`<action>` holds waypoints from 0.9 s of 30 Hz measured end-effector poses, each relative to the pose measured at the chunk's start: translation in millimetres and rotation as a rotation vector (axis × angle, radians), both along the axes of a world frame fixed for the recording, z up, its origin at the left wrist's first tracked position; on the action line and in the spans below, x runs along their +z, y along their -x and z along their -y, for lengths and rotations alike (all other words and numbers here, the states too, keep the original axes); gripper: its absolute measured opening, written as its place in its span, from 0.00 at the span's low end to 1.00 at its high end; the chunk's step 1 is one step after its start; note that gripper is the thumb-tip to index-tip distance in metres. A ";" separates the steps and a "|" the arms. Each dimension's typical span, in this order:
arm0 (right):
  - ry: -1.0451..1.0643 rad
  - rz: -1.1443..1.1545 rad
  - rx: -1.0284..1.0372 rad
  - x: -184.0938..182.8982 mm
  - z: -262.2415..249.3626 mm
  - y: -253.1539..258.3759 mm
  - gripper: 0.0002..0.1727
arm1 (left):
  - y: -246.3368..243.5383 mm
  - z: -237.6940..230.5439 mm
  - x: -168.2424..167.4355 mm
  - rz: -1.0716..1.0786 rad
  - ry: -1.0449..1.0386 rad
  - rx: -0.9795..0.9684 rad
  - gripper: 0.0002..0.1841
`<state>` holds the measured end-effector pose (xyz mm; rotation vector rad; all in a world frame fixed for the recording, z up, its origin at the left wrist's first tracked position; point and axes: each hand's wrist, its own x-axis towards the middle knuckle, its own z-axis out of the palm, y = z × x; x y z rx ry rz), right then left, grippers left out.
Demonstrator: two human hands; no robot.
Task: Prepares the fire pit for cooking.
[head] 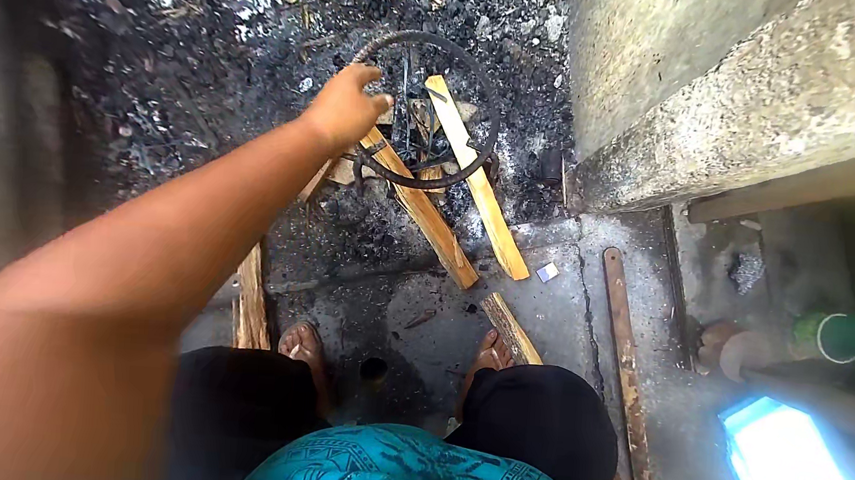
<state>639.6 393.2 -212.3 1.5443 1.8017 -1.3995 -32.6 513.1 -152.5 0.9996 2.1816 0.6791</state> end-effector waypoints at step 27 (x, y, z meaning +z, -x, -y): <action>-0.355 -0.101 -0.168 -110.8 -170.4 86.9 0.33 | -87.7 451.8 46.9 -0.602 0.016 -0.502 0.27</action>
